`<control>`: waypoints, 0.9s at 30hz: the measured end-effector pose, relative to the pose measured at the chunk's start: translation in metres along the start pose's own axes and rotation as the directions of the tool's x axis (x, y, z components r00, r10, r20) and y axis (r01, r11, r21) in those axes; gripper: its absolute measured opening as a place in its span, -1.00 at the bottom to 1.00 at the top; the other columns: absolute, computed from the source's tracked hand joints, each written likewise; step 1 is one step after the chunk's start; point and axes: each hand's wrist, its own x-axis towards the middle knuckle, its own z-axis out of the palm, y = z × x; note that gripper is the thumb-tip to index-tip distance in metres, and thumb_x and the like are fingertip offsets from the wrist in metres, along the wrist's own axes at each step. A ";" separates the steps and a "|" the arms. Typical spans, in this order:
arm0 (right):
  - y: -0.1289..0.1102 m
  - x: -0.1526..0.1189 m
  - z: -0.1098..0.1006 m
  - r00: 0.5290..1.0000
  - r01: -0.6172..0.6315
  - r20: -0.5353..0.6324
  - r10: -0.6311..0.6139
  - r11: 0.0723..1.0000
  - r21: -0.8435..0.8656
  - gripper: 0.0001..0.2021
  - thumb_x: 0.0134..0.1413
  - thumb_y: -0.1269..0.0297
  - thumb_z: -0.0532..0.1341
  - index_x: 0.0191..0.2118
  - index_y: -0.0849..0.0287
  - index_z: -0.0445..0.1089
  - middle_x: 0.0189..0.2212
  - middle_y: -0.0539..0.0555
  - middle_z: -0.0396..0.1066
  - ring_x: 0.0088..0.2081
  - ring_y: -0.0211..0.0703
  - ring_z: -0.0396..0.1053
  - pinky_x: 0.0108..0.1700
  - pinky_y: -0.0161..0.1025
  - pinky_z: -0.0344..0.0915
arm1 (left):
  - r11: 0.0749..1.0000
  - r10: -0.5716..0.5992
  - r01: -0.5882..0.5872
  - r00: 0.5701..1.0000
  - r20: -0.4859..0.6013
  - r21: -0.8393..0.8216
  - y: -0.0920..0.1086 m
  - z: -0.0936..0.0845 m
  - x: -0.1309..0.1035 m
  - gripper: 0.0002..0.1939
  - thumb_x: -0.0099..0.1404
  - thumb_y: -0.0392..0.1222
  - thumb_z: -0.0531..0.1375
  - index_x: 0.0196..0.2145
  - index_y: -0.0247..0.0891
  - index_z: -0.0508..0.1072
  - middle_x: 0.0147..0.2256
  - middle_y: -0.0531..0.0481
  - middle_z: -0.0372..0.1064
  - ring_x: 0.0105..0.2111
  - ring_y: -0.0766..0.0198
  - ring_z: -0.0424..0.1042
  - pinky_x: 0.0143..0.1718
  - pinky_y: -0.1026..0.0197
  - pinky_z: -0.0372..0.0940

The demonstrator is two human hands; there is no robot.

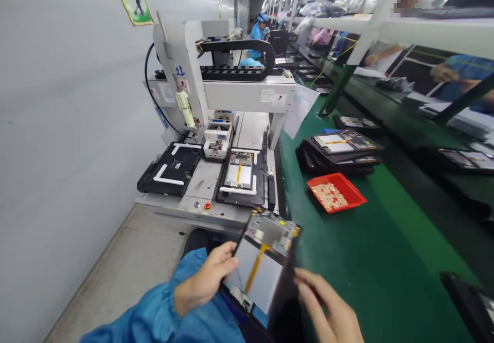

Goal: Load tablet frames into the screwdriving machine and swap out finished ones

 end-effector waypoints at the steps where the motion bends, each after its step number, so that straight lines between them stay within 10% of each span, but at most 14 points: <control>1: -0.014 0.033 0.008 0.992 0.124 0.016 -0.123 0.989 -0.084 -0.68 0.17 -0.08 0.19 -0.14 -0.03 0.56 -0.15 0.11 0.56 -0.11 0.13 0.52 -0.03 0.03 0.48 | 0.999 0.035 -0.035 0.997 -0.061 0.014 0.009 -0.021 -0.006 -0.55 0.13 0.03 0.38 -0.11 -0.29 0.47 -0.23 -0.08 0.52 -0.21 0.17 0.50 -0.17 0.21 0.32; 5: -0.059 0.172 0.065 0.845 0.528 0.229 -0.483 0.820 -0.219 -0.71 0.35 0.24 0.03 -0.07 0.12 0.49 -0.15 0.14 0.51 -0.13 -0.05 0.45 -0.04 -0.12 0.40 | 0.997 0.073 -0.066 0.934 -0.350 0.033 0.032 -0.091 -0.035 -0.56 0.18 0.03 0.35 -0.06 -0.25 0.45 -0.15 -0.06 0.54 -0.09 0.10 0.51 -0.11 0.18 0.38; 10: -0.092 0.294 0.155 0.675 0.738 0.436 -0.596 0.524 -0.426 -0.66 0.22 0.53 0.06 -0.03 0.23 0.51 -0.09 0.19 0.48 -0.06 -0.05 0.34 0.02 -0.10 0.27 | 0.999 0.009 -0.034 0.738 -0.674 -0.023 0.042 -0.144 -0.064 -0.38 -0.06 0.05 0.48 -0.07 -0.20 0.45 -0.15 -0.03 0.56 -0.07 0.04 0.53 -0.17 0.16 0.46; 15: -0.102 0.322 0.198 0.440 0.889 0.685 -0.581 0.173 -0.424 -0.69 0.20 0.45 0.16 0.04 0.29 0.47 0.03 0.25 0.43 0.11 0.06 0.22 0.17 0.03 0.11 | 0.994 0.015 -0.089 0.675 -0.738 -0.061 0.040 -0.161 -0.062 -0.33 -0.10 0.11 0.49 -0.09 -0.24 0.44 -0.14 -0.06 0.58 -0.06 0.05 0.52 -0.18 0.23 0.46; 27: -0.096 0.347 0.207 0.274 0.943 0.768 -0.579 0.006 -0.332 -0.81 0.20 0.42 0.14 -0.10 0.26 0.43 -0.12 0.21 0.48 0.12 0.07 0.24 0.29 0.08 0.02 | 0.984 0.042 -0.142 0.764 -0.644 -0.105 0.052 -0.142 -0.019 -0.39 -0.06 0.05 0.48 -0.12 -0.27 0.44 -0.18 -0.14 0.58 -0.13 -0.04 0.56 -0.20 0.14 0.46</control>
